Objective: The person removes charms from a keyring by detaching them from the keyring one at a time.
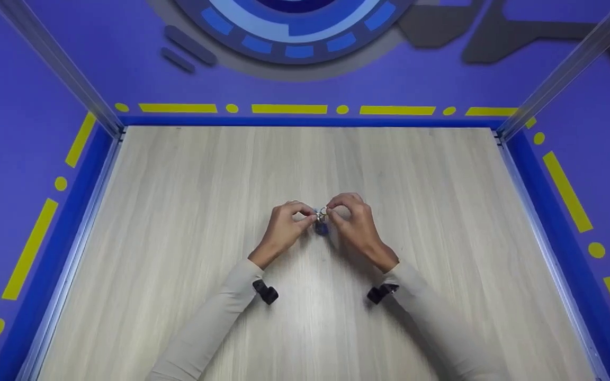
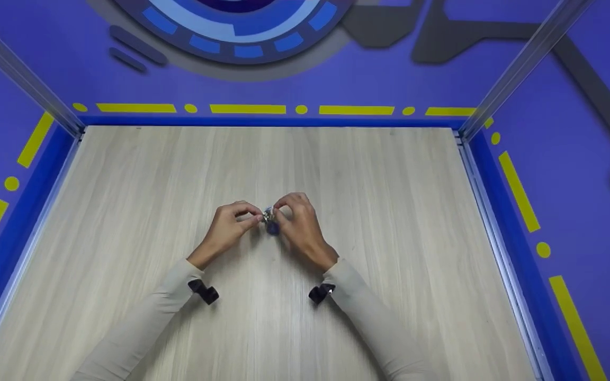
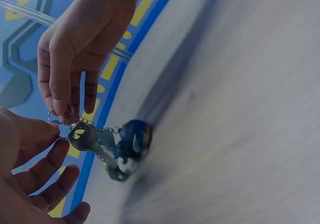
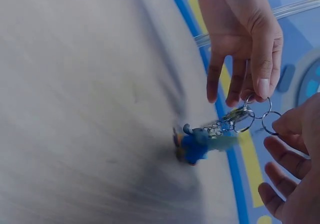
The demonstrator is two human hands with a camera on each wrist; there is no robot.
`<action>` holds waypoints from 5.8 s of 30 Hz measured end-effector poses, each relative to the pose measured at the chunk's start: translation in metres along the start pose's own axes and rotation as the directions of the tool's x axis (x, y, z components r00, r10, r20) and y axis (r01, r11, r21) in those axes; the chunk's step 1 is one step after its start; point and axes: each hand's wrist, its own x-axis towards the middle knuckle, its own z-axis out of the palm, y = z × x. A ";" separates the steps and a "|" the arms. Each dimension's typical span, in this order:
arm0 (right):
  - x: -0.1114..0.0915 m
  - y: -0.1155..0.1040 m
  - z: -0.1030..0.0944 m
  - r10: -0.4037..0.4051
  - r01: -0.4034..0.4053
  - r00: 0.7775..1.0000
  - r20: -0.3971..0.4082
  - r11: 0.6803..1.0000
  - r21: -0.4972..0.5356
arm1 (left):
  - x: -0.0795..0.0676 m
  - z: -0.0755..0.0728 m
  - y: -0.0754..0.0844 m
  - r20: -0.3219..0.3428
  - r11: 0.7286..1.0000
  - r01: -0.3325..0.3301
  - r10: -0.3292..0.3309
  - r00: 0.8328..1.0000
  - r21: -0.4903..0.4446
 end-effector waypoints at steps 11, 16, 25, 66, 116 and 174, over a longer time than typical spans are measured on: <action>-0.002 -0.027 -0.020 -0.034 0.026 0.998 0.048 0.987 0.158 | -0.006 -0.012 0.035 0.012 0.995 0.035 -0.034 0.999 -0.091; -0.005 -0.034 -0.025 -0.058 0.045 0.997 0.058 0.977 0.209 | -0.007 -0.015 0.048 0.010 0.989 0.018 -0.017 1.000 -0.149; -0.010 -0.044 -0.027 0.015 -0.013 1.000 -0.003 0.954 0.299 | -0.009 -0.015 0.054 -0.010 0.973 0.047 -0.050 0.999 -0.226; -0.019 -0.056 -0.028 -0.088 0.086 0.996 0.008 0.981 0.172 | -0.022 -0.012 0.066 0.007 0.990 -0.108 0.107 0.994 0.090; -0.028 -0.053 -0.037 -0.167 0.175 0.984 -0.067 0.975 0.137 | -0.021 -0.004 0.071 0.017 0.994 -0.098 0.099 0.995 -0.057; -0.023 -0.036 -0.049 -0.214 0.216 0.976 -0.039 0.974 0.068 | 0.003 0.003 0.065 0.132 0.978 0.091 -0.067 0.989 -0.188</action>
